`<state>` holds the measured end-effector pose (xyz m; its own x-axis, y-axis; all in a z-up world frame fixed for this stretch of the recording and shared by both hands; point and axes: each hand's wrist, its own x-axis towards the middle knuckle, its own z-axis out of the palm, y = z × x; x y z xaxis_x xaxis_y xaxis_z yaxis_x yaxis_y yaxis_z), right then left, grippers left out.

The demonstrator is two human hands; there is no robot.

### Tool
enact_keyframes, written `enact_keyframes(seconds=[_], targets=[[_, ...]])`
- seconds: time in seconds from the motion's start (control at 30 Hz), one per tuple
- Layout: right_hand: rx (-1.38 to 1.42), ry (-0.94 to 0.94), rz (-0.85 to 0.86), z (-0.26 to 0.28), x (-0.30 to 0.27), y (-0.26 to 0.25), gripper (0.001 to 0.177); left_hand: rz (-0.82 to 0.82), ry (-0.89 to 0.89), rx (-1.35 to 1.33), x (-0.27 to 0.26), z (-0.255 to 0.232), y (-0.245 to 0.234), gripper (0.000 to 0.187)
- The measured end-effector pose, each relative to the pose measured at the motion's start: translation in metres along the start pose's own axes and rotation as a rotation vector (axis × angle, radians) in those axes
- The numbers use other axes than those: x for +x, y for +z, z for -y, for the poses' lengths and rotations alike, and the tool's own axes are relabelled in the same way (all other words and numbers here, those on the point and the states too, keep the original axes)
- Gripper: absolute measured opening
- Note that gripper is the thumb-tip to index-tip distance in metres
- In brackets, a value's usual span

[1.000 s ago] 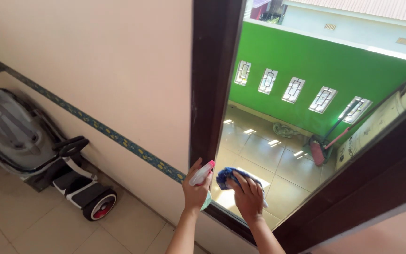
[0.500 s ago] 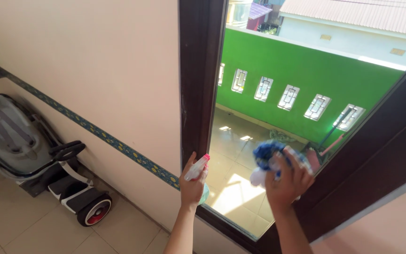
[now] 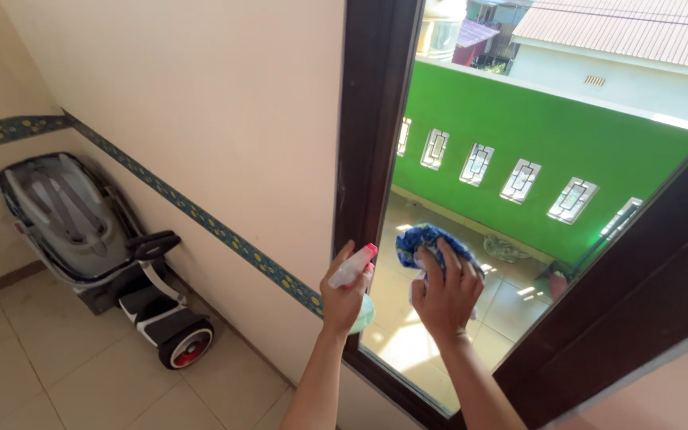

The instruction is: The person is spraying cleaner onto a window glass door and wiping it clean with a blue cloth.

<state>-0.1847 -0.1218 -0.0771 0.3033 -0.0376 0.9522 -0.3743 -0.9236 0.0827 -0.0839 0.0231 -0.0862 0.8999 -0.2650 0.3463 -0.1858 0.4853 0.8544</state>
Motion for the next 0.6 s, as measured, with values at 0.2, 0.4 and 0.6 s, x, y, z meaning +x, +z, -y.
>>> enact_keyframes(seconds=[0.2, 0.4, 0.6], targets=[[0.309, 0.129, -0.021, 0.016, 0.008, 0.007, 0.057, 0.193, 0.006, -0.092, 0.009, 0.011, -0.005, 0.058], [0.571, 0.162, -0.094, 0.032, 0.054, 0.023, 0.049, 0.303, -0.073, -0.254, 0.024, -0.028, 0.012, 0.073], [0.630, 0.094, 0.107, 0.035, 0.076, -0.009, 0.049, 0.331, -0.094, -0.210, 0.032, -0.046, 0.032, 0.066]])
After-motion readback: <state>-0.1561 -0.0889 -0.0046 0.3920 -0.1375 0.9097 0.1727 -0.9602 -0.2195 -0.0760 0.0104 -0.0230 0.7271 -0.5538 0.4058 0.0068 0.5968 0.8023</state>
